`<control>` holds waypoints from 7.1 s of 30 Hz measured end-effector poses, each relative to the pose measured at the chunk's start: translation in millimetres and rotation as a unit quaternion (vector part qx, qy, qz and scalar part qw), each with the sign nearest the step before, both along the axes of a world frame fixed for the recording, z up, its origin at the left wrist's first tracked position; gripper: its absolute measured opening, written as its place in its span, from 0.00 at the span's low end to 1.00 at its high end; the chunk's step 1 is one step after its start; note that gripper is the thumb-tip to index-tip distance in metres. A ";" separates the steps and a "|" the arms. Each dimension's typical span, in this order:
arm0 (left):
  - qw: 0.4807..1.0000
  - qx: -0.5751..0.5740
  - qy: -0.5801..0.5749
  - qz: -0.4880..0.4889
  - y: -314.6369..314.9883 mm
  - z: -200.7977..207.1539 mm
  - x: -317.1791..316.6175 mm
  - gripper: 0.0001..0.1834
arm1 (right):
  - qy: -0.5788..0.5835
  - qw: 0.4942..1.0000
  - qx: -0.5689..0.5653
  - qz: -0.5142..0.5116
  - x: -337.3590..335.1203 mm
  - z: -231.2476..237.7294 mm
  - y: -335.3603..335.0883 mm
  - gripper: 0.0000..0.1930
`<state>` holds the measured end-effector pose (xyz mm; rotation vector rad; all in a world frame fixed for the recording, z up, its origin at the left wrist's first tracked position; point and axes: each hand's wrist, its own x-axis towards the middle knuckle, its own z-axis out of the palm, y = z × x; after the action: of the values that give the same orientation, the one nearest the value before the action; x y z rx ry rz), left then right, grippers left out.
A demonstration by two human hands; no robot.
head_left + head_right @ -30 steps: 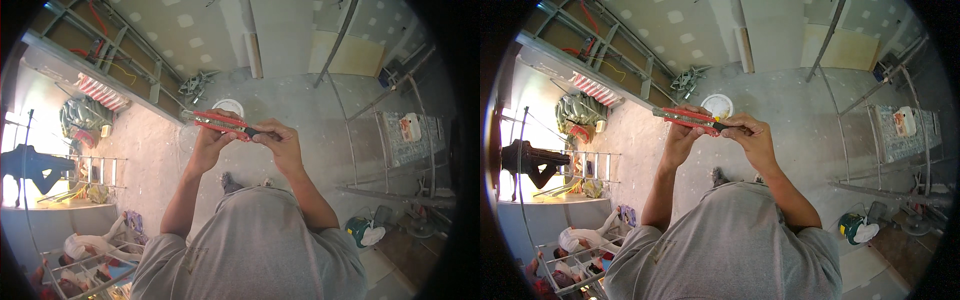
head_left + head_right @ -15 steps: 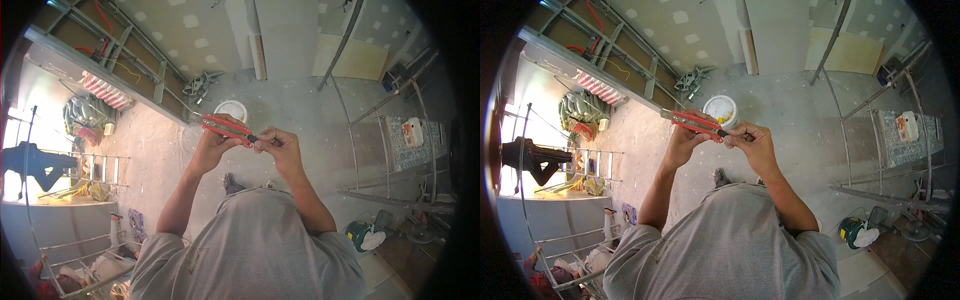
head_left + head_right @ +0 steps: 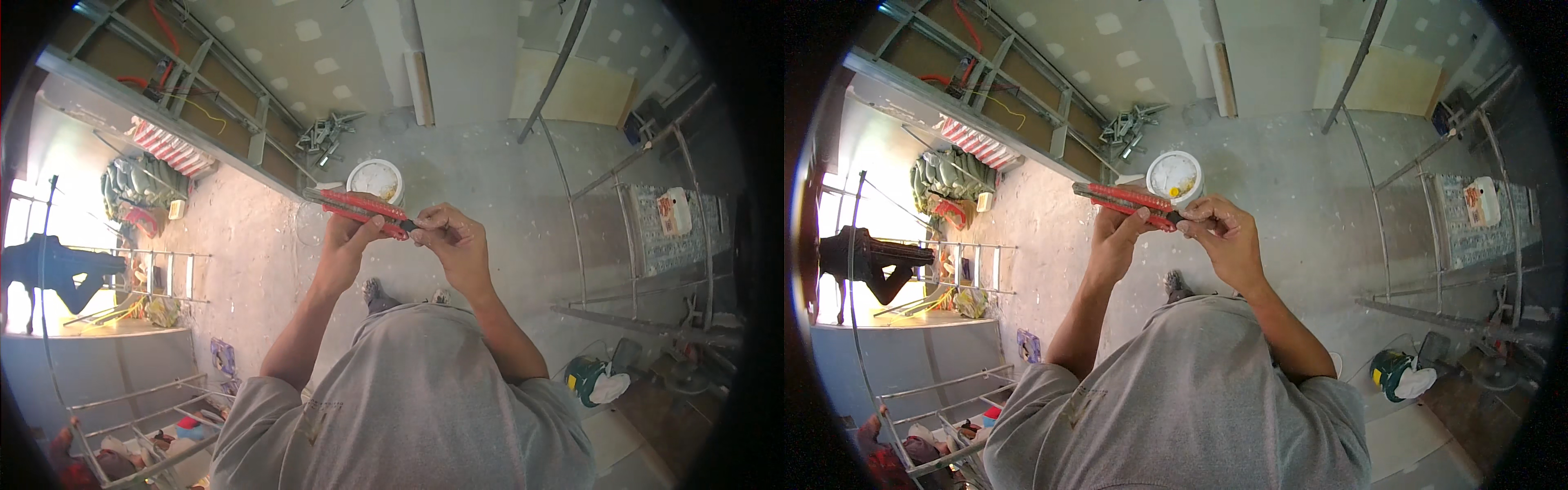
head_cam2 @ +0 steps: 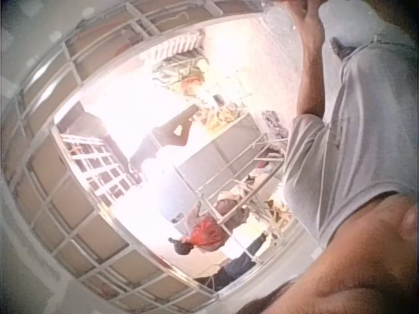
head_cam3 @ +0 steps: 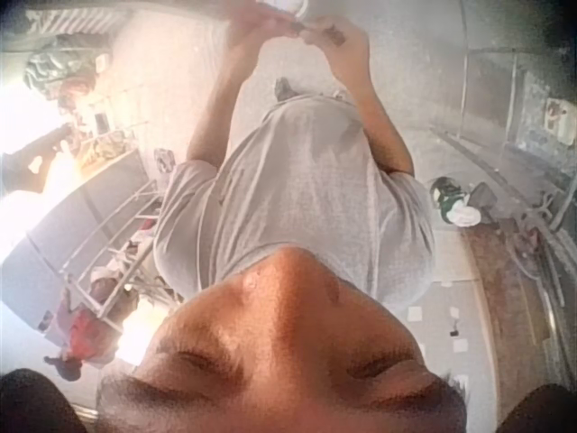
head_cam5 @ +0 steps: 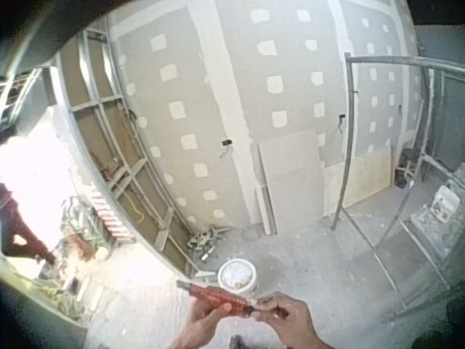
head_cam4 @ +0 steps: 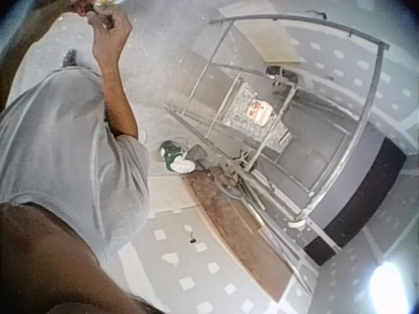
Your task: The person retrieves a utility knife and pliers from a toolbox, then sits on the floor to cut and pry open a white bucket lid. They repeatedly trim and adjust the lid's edge using the knife and pliers.
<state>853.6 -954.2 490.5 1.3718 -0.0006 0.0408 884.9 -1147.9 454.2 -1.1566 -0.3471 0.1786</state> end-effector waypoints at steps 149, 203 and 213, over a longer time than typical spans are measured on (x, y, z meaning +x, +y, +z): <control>0.967 0.240 0.045 0.070 41.2 -52.0 23.0 0.11 | 0.090 0.929 -0.004 0.360 31.5 -36.7 3.7 0.19; 0.987 0.120 0.090 0.049 13.4 -59.9 9.0 0.09 | 0.078 0.962 -0.225 0.130 6.3 -24.3 22.0 0.09; 0.987 0.136 0.080 0.042 23.3 -65.4 8.1 0.08 | 0.124 0.969 -0.147 0.154 10.9 -45.4 29.5 0.10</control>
<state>861.7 -930.9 425.1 1.6441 0.1924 0.0012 895.8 -1118.4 408.8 -1.3515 -0.2814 0.6596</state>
